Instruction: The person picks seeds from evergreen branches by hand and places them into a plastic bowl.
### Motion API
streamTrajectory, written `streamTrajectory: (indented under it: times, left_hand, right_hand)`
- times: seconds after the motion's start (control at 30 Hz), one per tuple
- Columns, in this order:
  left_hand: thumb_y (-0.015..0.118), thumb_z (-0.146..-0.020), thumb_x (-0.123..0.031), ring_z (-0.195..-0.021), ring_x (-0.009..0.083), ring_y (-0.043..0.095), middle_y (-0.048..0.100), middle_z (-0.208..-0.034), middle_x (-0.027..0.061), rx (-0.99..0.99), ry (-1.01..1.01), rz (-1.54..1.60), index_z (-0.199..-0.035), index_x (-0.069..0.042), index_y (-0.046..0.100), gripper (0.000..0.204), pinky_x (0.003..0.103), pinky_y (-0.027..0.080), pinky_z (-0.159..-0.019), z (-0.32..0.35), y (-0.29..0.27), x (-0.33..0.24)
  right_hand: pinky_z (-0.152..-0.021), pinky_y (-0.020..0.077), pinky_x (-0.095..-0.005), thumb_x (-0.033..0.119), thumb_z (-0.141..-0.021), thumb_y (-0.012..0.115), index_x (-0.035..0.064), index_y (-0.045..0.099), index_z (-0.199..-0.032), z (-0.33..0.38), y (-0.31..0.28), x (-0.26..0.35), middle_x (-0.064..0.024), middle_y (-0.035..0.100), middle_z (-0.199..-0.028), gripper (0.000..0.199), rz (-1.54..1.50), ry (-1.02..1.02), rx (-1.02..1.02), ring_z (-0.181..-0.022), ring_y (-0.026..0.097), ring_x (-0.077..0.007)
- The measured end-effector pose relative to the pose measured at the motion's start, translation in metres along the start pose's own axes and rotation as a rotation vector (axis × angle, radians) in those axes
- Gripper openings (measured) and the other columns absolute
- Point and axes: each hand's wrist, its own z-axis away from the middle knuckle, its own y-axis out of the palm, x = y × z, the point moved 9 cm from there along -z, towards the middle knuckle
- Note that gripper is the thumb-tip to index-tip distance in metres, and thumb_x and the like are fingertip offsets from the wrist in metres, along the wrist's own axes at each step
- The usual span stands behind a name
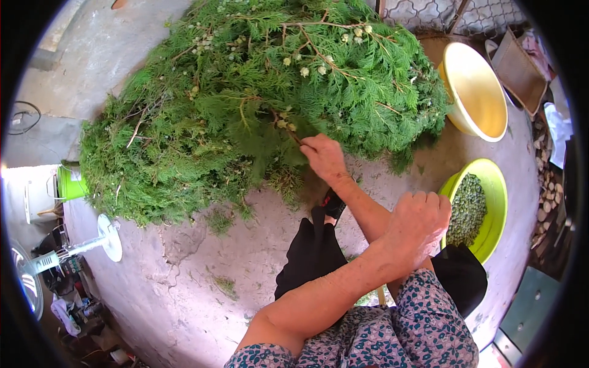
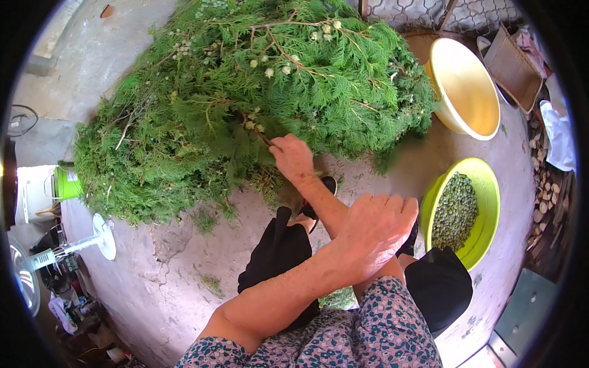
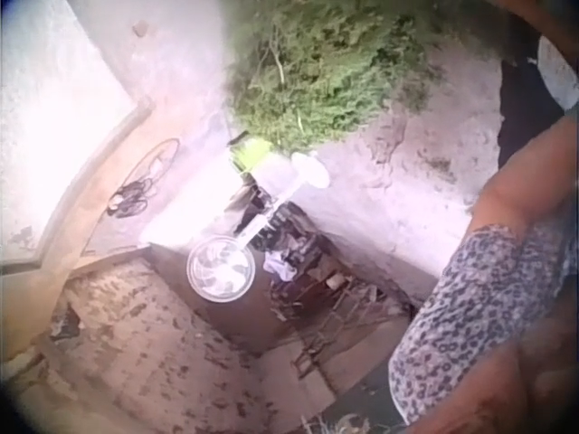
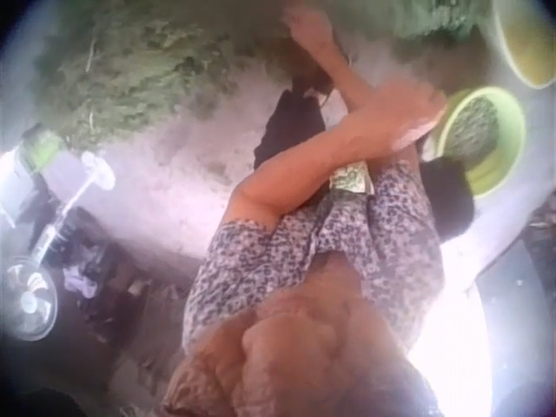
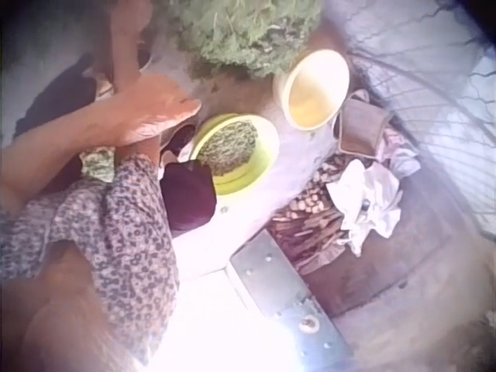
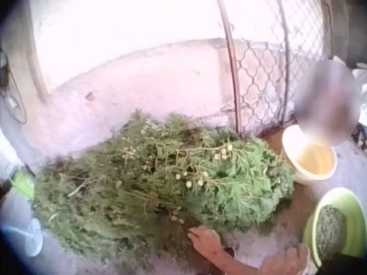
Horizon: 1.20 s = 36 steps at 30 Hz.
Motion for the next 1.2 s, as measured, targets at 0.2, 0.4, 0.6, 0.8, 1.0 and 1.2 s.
streamTrajectory:
  times: [0.2, 0.4, 0.6, 0.8, 1.0, 1.2]
  left_hand:
    - [0.056, -0.066, -0.011, -0.065, 0.0195, 0.054, 0.052, -0.069, 0.0041, -0.033, -0.002, 0.052, -0.078, -0.007, 0.053, 0.014, 0.032, 0.040, -0.053, -0.003, -0.015, 0.008]
    - [0.055, -0.066, -0.010, -0.061, 0.0225, 0.053, 0.050, -0.064, 0.0061, -0.113, -0.050, 0.063, -0.074, -0.008, 0.051, 0.009, 0.034, 0.041, -0.052, -0.003, -0.016, 0.015]
    - [0.053, -0.067, -0.005, -0.060, 0.0272, 0.052, 0.049, -0.063, 0.0082, -0.301, -0.060, 0.231, -0.078, -0.006, 0.051, 0.012, 0.037, 0.041, -0.051, -0.006, -0.053, 0.030]
    - [0.059, -0.072, 0.002, -0.071, 0.0283, 0.058, 0.059, -0.080, 0.0149, -0.667, -0.080, 0.470, -0.102, 0.004, 0.053, 0.031, 0.036, 0.046, -0.062, 0.006, -0.108, 0.056]
    - [0.057, -0.076, 0.005, -0.070, 0.0246, 0.059, 0.060, -0.081, 0.0138, -0.838, -0.143, 0.499, -0.099, 0.004, 0.056, 0.023, 0.029, 0.048, -0.064, 0.012, -0.127, 0.072]
    - [0.056, -0.075, 0.006, -0.075, 0.0273, 0.061, 0.060, -0.087, 0.0172, -0.825, -0.181, 0.540, -0.100, 0.004, 0.056, 0.025, 0.030, 0.048, -0.065, 0.012, -0.121, 0.075]
  right_hand:
    - [-0.057, 0.0441, -0.0369, 0.014, -0.072, 0.062, 0.0125, 0.062, -0.083, 0.005, -0.050, -0.002, -0.0076, 0.051, -0.074, 0.011, 0.291, -0.089, -0.066, -0.068, 0.055, -0.0283]
    - [-0.056, 0.0441, -0.0373, 0.015, -0.073, 0.062, 0.0111, 0.063, -0.082, 0.001, -0.043, -0.012, -0.0082, 0.052, -0.073, 0.010, 0.368, -0.068, -0.032, -0.067, 0.055, -0.0292]
    - [-0.056, 0.0456, -0.0338, 0.015, -0.075, 0.060, 0.0076, 0.063, -0.089, -0.041, -0.040, 0.036, -0.0102, 0.056, -0.076, 0.016, 0.406, -0.190, -0.021, -0.068, 0.058, -0.0261]
    - [-0.051, 0.0491, -0.0298, 0.006, -0.083, 0.048, -0.0064, 0.048, -0.108, -0.132, -0.070, 0.067, -0.0198, 0.056, -0.101, 0.028, -0.434, 0.150, -0.141, -0.066, 0.062, -0.0217]
    - [-0.050, 0.0488, -0.0289, 0.013, -0.086, 0.047, -0.0080, 0.042, -0.108, -0.168, -0.045, 0.040, -0.0173, 0.051, -0.103, 0.031, -0.762, 0.511, 0.039, -0.069, 0.061, -0.0207]
    - [-0.033, 0.0364, -0.0276, 0.018, -0.078, 0.056, -0.0024, 0.055, -0.070, -0.151, -0.061, 0.040, -0.0070, 0.052, -0.056, 0.022, -0.391, 0.528, 0.003, -0.038, 0.050, -0.0152]
